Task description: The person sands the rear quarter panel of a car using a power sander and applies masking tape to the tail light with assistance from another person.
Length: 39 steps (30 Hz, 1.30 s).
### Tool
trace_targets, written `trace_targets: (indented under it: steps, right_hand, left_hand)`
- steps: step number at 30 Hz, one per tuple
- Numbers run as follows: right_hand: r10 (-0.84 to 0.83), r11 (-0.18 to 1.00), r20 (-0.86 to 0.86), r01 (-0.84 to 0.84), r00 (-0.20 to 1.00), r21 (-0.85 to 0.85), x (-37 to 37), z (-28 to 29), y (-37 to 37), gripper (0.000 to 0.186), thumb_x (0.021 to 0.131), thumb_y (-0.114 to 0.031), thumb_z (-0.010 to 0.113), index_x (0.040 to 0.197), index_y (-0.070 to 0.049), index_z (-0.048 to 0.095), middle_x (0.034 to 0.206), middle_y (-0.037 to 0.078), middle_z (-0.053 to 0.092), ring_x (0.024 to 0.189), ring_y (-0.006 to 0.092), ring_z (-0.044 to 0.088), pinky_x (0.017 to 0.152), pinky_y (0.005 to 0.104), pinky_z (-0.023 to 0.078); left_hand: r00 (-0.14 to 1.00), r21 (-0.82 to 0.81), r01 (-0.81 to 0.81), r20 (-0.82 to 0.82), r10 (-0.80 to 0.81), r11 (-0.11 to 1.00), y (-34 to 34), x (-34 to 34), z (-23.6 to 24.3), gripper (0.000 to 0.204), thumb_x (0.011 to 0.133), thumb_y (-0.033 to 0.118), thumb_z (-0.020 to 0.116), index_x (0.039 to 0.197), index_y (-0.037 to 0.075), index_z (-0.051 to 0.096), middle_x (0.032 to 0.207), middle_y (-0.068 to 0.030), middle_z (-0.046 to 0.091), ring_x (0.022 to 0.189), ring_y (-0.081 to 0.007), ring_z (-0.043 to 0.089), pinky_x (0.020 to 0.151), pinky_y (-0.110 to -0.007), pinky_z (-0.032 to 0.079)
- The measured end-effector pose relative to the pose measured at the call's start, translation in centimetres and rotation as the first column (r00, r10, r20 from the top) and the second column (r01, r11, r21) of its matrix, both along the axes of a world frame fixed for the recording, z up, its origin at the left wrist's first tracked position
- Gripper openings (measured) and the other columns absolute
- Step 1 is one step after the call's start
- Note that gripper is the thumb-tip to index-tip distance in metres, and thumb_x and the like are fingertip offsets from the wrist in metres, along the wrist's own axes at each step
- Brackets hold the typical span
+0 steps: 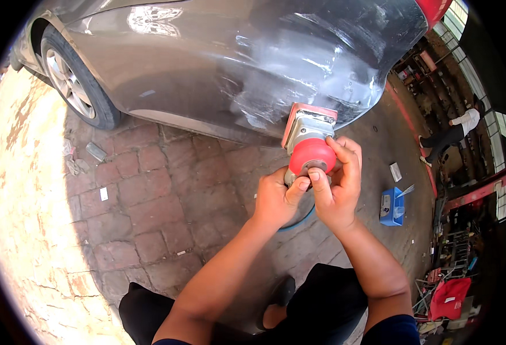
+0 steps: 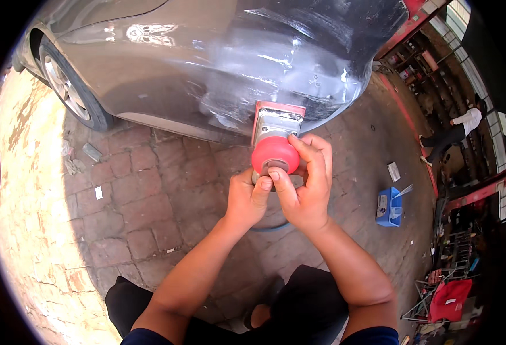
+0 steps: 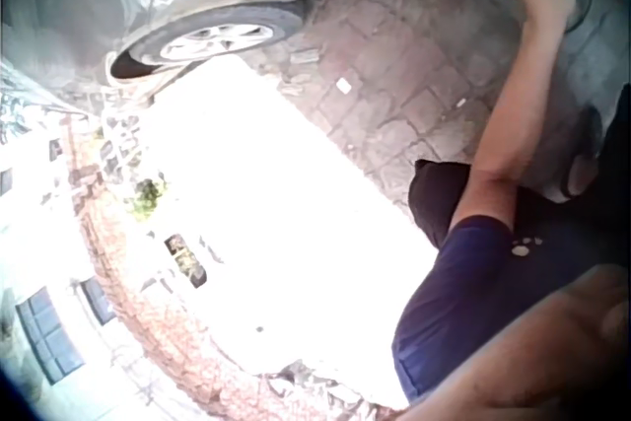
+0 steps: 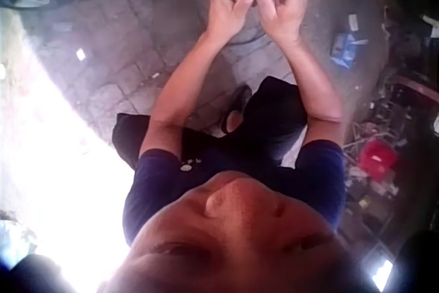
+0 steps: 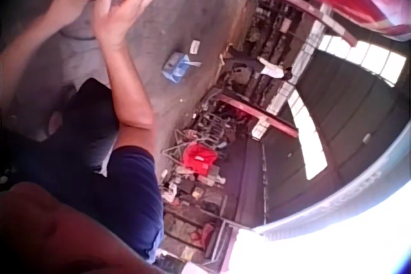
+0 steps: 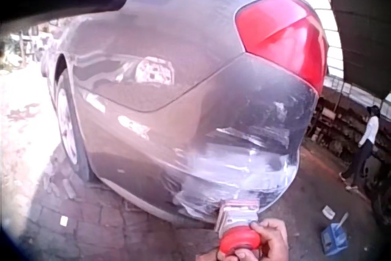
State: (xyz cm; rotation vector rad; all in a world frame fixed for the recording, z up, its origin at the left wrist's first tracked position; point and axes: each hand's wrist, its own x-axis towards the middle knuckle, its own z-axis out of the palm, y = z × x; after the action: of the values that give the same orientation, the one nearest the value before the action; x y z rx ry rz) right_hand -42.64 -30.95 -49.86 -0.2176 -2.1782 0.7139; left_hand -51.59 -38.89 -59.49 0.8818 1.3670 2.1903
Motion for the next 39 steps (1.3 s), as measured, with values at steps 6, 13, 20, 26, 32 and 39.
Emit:
trace_targets:
  steps: [6, 13, 20, 26, 32, 39]
  right_hand:
    - [0.022, 0.991, -0.026, -0.018, 0.999, 0.130, -1.2, 0.7, 0.5, 0.058, 0.094, -0.007, 0.081, 0.145, 0.005, 0.056, 0.140, 0.018, 0.045, 0.118, 0.0258, 0.064, 0.089, 0.0361, 0.064]
    - [0.058, 0.997, -0.102, -0.052, 0.993, 0.058, -1.3, 1.1, 0.9, 0.061, 0.094, -0.010, 0.082, 0.146, 0.005, 0.055, 0.139, 0.018, 0.045, 0.117, 0.0255, 0.063, 0.089, 0.0362, 0.063]
    - [0.073, 0.995, -0.072, -0.068, 0.995, 0.079, -0.9, -1.5, 1.1, 0.062, 0.093, -0.014, 0.084, 0.145, 0.004, 0.055, 0.137, 0.018, 0.045, 0.116, 0.0246, 0.061, 0.086, 0.0352, 0.064]
    - [0.069, 0.996, -0.133, -0.061, 0.989, 0.062, -2.0, 0.7, 0.9, 0.062, 0.094, -0.015, 0.084, 0.146, 0.003, 0.055, 0.137, 0.017, 0.045, 0.116, 0.0245, 0.061, 0.092, 0.0372, 0.061]
    - [0.066, 0.995, -0.053, -0.061, 0.996, 0.079, -1.3, -1.8, 0.6, 0.060, 0.093, -0.013, 0.084, 0.144, 0.004, 0.057, 0.137, 0.020, 0.046, 0.115, 0.0266, 0.065, 0.087, 0.0362, 0.065]
    - [0.045, 0.996, -0.108, -0.036, 0.993, 0.079, -3.1, 0.4, -0.4, 0.060, 0.094, -0.014, 0.084, 0.144, 0.005, 0.057, 0.137, 0.018, 0.046, 0.114, 0.0249, 0.064, 0.087, 0.0353, 0.063]
  left_hand:
    - [0.999, -0.011, 0.025, -0.033, -0.026, 1.000, -0.4, -1.5, 1.3, 0.082, 0.090, 0.081, 0.067, 0.104, 0.001, 0.077, 0.076, -0.0152, 0.075, 0.073, -0.0283, 0.077, 0.068, -0.040, 0.058]
    - [0.999, -0.035, 0.035, -0.038, -0.036, 0.999, -0.5, -1.9, 2.4, 0.081, 0.089, 0.081, 0.068, 0.104, 0.002, 0.077, 0.076, -0.0146, 0.075, 0.071, -0.0284, 0.076, 0.067, -0.039, 0.057]
    - [0.995, -0.060, -0.014, -0.100, 0.008, 0.998, -0.4, -1.6, -0.8, 0.080, 0.089, 0.080, 0.071, 0.105, 0.002, 0.077, 0.076, -0.0151, 0.074, 0.071, -0.0277, 0.076, 0.066, -0.039, 0.057]
    - [0.997, -0.054, 0.018, -0.069, -0.022, 0.998, -0.7, -2.1, 2.1, 0.079, 0.089, 0.079, 0.071, 0.104, 0.002, 0.076, 0.076, -0.0141, 0.073, 0.070, -0.0257, 0.075, 0.066, -0.040, 0.057]
    - [0.997, -0.028, -0.030, -0.073, 0.028, 0.999, -0.6, -1.7, -1.4, 0.082, 0.090, 0.082, 0.068, 0.107, 0.002, 0.077, 0.080, -0.0126, 0.076, 0.078, -0.0244, 0.078, 0.070, -0.039, 0.058]
    - [0.999, -0.019, 0.025, -0.036, -0.025, 1.000, -1.5, -3.4, 1.6, 0.083, 0.089, 0.082, 0.068, 0.106, 0.001, 0.077, 0.078, -0.0105, 0.074, 0.074, -0.0177, 0.072, 0.068, -0.037, 0.057]
